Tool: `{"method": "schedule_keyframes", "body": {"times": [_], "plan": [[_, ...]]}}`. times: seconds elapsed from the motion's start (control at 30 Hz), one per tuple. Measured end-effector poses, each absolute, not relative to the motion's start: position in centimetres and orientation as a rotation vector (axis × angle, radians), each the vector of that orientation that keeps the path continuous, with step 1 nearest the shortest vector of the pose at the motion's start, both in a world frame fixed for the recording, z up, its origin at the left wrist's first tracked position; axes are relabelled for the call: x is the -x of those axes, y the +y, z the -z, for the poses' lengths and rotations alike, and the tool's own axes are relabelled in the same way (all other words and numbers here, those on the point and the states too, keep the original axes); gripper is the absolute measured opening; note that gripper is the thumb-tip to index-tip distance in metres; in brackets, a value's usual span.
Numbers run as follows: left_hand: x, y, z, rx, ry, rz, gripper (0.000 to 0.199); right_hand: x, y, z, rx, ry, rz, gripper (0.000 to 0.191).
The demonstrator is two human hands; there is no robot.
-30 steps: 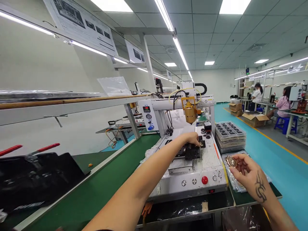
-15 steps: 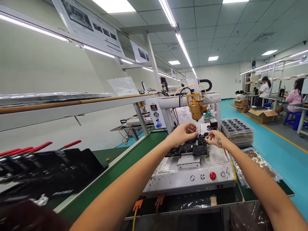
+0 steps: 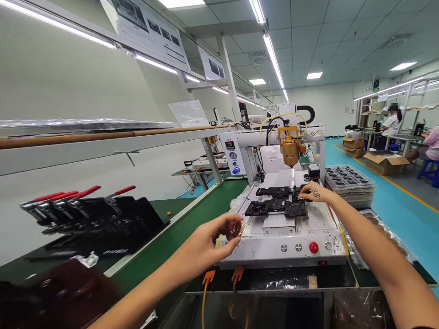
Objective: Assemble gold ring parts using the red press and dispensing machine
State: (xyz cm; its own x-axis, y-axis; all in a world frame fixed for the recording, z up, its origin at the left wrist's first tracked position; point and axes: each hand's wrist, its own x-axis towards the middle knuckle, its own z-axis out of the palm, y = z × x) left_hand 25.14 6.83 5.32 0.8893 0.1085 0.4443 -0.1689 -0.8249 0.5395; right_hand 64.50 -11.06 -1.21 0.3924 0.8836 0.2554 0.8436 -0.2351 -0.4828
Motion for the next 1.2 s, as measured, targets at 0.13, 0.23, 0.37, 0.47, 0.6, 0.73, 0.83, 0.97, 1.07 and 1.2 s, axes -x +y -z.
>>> {"method": "schedule_keyframes", "body": {"times": [0.13,0.23,0.37,0.47,0.6,0.73,0.83,0.97,1.07,1.2], "plan": [[-24.0,6.5,-4.1,-2.435,-0.014,-0.672,0.024,-63.8,-10.7,0.9,2.131,-1.393,0.051,0.016],[-24.3,5.3,-2.0,-2.375,-0.044,-0.665,0.026,-61.6,-12.1,1.1,2.111,-1.294,0.195,0.018],[-24.8,3.1,3.8,-2.272,-0.063,-0.538,0.032,-56.0,-18.4,3.6,2.064,-1.118,0.414,0.039],[-25.6,1.6,9.4,-2.245,-0.063,-0.311,0.03,-51.7,-23.6,7.4,2.053,-1.009,0.528,0.037],[-27.9,0.8,15.3,-2.298,-0.086,-0.169,0.035,-48.0,-26.4,11.6,2.118,-0.797,0.639,0.048],[-28.1,0.8,18.8,-2.376,-0.101,-0.181,0.038,-44.0,-26.1,12.8,2.077,-0.747,0.633,0.034],[-25.9,0.4,20.2,-2.406,-0.147,-0.232,0.041,-40.8,-25.4,13.7,2.025,-0.882,0.313,0.022],[-23.6,-0.3,20.5,-2.462,-0.174,-0.341,0.044,-39.4,-23.3,16.5,1.986,-1.168,0.124,0.023],[-24.2,-0.7,19.9,-2.502,-0.126,-0.444,0.044,-40.2,-21.6,18.6,2.019,-1.268,0.147,0.029],[-26.7,-1.5,19.9,-2.485,-0.181,-0.493,0.046,-41.3,-20.8,19.9,2.055,-1.292,0.165,0.028]]}}
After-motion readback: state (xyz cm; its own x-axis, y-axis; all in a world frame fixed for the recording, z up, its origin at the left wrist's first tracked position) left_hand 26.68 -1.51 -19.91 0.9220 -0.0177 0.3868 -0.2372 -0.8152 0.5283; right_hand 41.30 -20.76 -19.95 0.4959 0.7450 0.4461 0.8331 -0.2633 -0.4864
